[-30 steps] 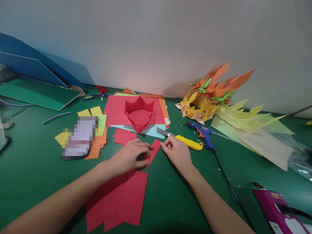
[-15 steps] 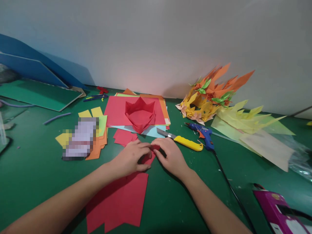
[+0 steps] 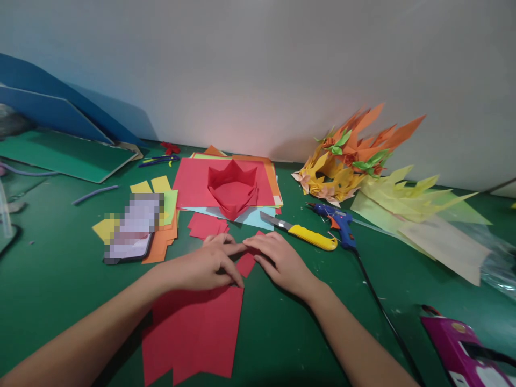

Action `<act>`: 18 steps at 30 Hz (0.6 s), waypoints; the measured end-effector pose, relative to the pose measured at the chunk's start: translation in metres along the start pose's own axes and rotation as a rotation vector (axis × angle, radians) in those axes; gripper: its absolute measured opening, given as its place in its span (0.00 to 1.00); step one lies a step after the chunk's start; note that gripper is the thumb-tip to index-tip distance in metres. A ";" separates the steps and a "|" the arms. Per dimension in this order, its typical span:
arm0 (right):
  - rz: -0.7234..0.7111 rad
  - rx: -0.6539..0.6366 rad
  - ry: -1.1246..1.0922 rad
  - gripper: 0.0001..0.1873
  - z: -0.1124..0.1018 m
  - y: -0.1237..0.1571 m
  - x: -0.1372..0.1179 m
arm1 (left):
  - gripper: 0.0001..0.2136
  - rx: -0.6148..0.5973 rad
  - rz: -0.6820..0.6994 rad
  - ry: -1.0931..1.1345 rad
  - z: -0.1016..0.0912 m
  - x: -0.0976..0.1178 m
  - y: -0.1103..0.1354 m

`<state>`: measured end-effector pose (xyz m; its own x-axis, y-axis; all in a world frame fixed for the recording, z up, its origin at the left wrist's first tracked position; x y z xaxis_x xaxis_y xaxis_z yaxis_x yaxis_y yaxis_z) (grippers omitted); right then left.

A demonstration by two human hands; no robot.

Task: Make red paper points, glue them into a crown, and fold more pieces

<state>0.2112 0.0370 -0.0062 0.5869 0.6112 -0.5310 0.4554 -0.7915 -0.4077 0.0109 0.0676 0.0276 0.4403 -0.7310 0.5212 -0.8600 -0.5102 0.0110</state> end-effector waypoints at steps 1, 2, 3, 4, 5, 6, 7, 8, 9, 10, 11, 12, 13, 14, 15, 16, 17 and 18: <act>-0.005 -0.010 0.009 0.17 0.000 0.000 0.000 | 0.18 0.006 -0.002 0.011 0.000 -0.002 0.000; -0.010 -0.021 0.019 0.17 0.000 0.000 0.001 | 0.18 0.023 -0.008 0.028 0.000 -0.003 -0.001; -0.014 -0.031 0.027 0.17 0.000 0.000 0.001 | 0.17 0.047 -0.016 0.055 0.000 -0.006 -0.002; -0.018 -0.039 0.033 0.18 -0.001 0.000 0.001 | 0.16 0.079 -0.023 0.093 -0.001 -0.008 -0.003; -0.018 -0.044 0.038 0.18 -0.001 0.000 0.001 | 0.15 0.121 -0.032 0.135 -0.001 -0.009 -0.004; -0.015 -0.046 0.045 0.19 -0.001 0.000 0.002 | 0.14 0.168 -0.042 0.175 -0.002 -0.011 -0.005; -0.011 -0.047 0.054 0.19 -0.002 0.000 0.002 | 0.14 0.218 -0.055 0.203 -0.002 -0.012 -0.005; -0.008 -0.051 0.064 0.18 -0.002 0.000 0.002 | 0.13 0.264 -0.067 0.213 -0.003 -0.012 -0.006; -0.006 -0.060 0.077 0.17 -0.002 0.000 0.001 | 0.13 0.304 -0.077 0.204 -0.003 -0.012 -0.006; -0.007 -0.073 0.091 0.17 -0.002 0.000 0.000 | 0.12 0.336 -0.083 0.179 -0.003 -0.012 -0.006; -0.012 -0.086 0.106 0.16 -0.003 0.000 0.000 | 0.12 0.359 -0.083 0.145 -0.003 -0.011 -0.006; -0.021 -0.097 0.121 0.15 -0.002 0.000 -0.001 | 0.12 0.376 -0.078 0.107 -0.003 -0.010 -0.006; -0.029 -0.104 0.136 0.15 -0.002 0.000 -0.002 | 0.12 0.384 -0.073 0.071 -0.003 -0.010 -0.006; -0.037 -0.105 0.149 0.15 -0.002 0.000 -0.003 | 0.12 0.388 -0.074 0.040 -0.002 -0.009 -0.006; -0.044 -0.103 0.159 0.15 -0.002 0.000 -0.004 | 0.12 0.388 -0.083 0.016 -0.002 -0.008 -0.007; -0.050 -0.097 0.163 0.15 -0.001 0.001 -0.004 | 0.12 0.386 -0.101 0.000 -0.001 -0.008 -0.007; -0.055 -0.089 0.162 0.15 -0.001 0.001 -0.004 | 0.11 0.387 -0.123 -0.005 -0.001 -0.008 -0.006; -0.060 -0.078 0.159 0.15 -0.001 0.001 -0.004 | 0.11 0.391 -0.148 -0.002 -0.001 -0.007 -0.006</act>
<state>0.2099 0.0335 -0.0039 0.6524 0.6552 -0.3809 0.5401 -0.7545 -0.3729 0.0130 0.0762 0.0247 0.5524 -0.6378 0.5368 -0.6248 -0.7430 -0.2398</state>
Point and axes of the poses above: each hand's wrist, its own y-axis away from the middle knuckle, its own z-axis out of the palm, x = y × z, the point moved 1 cm from there along -y, towards the middle knuckle, and after that the axes turned 5 degrees about x, right-handed, at the moved point
